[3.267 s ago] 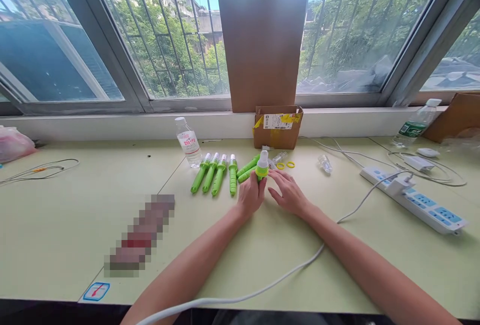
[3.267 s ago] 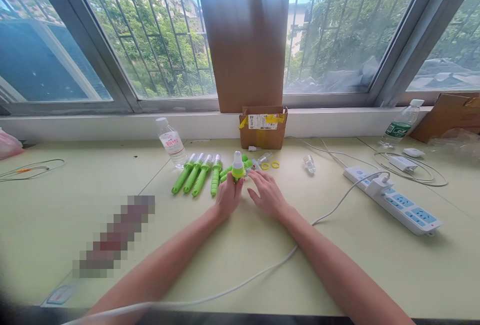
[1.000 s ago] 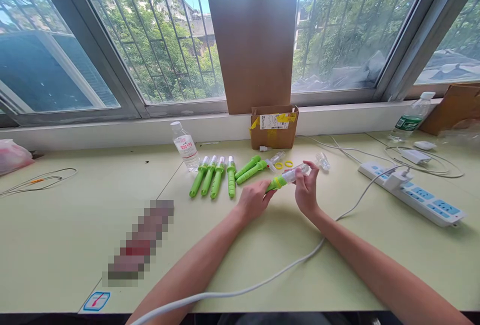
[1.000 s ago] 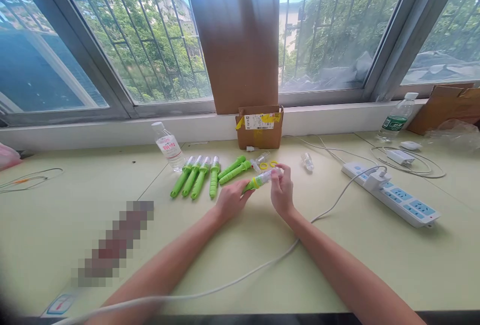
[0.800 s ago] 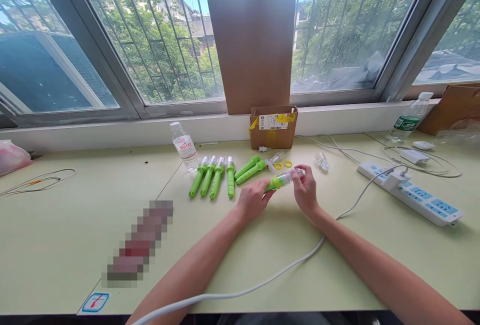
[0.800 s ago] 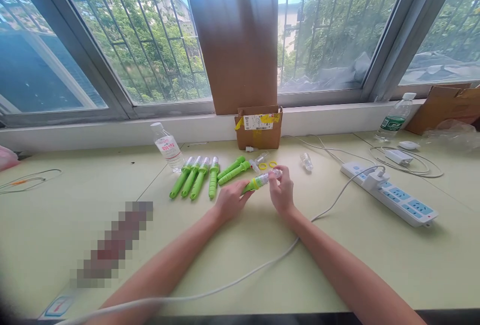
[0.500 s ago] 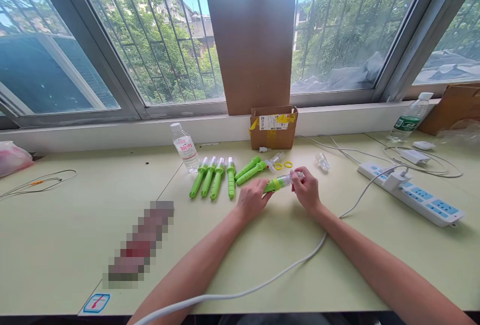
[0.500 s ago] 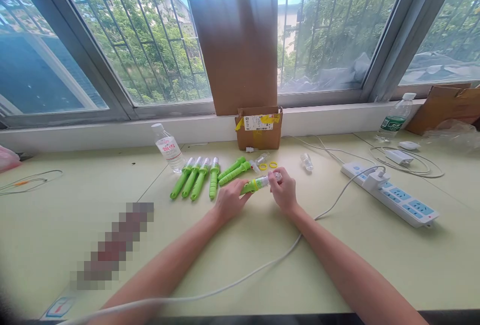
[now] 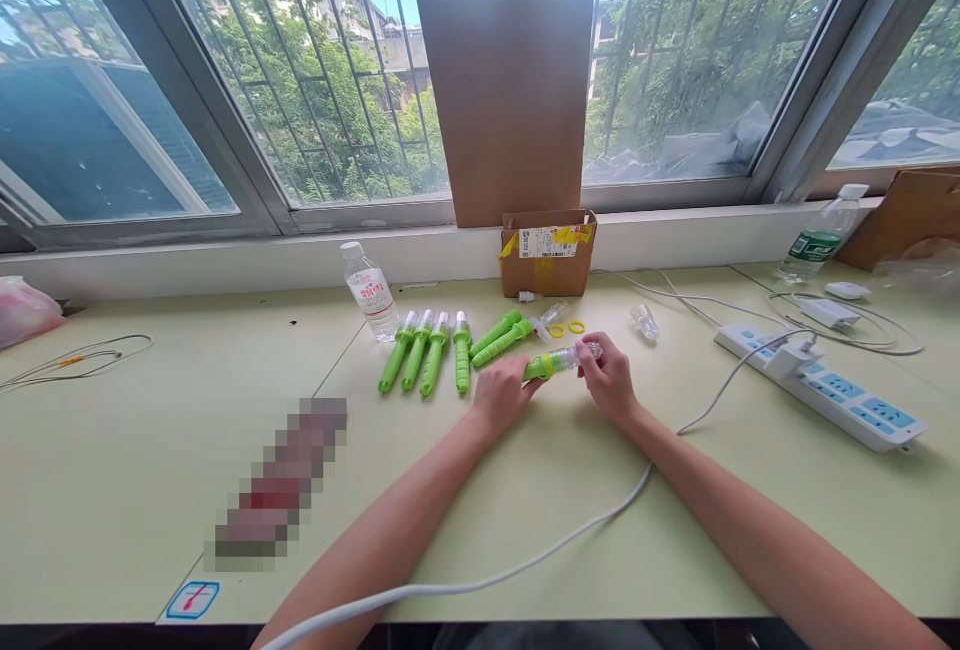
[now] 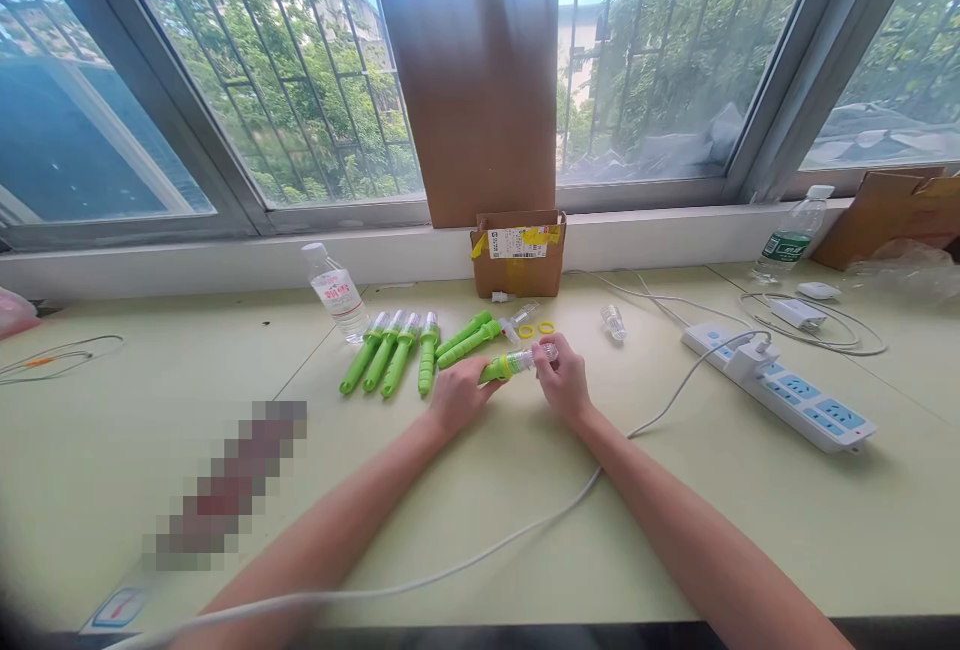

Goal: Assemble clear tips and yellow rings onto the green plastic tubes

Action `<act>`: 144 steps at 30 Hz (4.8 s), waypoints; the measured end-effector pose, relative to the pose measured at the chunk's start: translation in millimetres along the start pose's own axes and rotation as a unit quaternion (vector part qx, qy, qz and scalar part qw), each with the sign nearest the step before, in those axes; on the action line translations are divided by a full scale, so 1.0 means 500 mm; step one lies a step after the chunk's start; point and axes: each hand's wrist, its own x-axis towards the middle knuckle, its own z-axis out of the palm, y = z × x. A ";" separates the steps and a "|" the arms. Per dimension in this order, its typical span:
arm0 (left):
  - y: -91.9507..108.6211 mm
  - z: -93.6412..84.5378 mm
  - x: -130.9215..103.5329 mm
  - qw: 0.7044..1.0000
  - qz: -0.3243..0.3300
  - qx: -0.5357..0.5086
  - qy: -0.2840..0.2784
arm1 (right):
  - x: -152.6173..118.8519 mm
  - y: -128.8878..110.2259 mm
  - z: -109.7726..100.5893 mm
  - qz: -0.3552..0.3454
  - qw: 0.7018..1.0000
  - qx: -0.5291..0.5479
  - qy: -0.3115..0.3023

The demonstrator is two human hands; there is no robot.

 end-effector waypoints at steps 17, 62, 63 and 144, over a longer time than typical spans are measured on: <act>0.002 0.001 -0.005 0.999 0.032 0.013 -0.008 | -0.003 0.006 -0.002 -0.007 0.999 -0.035 -0.026; 0.007 -0.004 -0.005 0.996 0.074 -0.020 0.040 | -0.008 -0.005 0.004 -0.003 0.993 0.080 -0.082; 0.007 -0.004 -0.005 0.997 0.070 -0.020 0.040 | -0.009 -0.006 0.005 -0.005 0.993 0.085 -0.079; -0.019 -0.061 0.021 0.940 -0.071 -0.293 -0.161 | 0.022 -0.012 -0.032 -0.481 0.781 -0.391 -0.074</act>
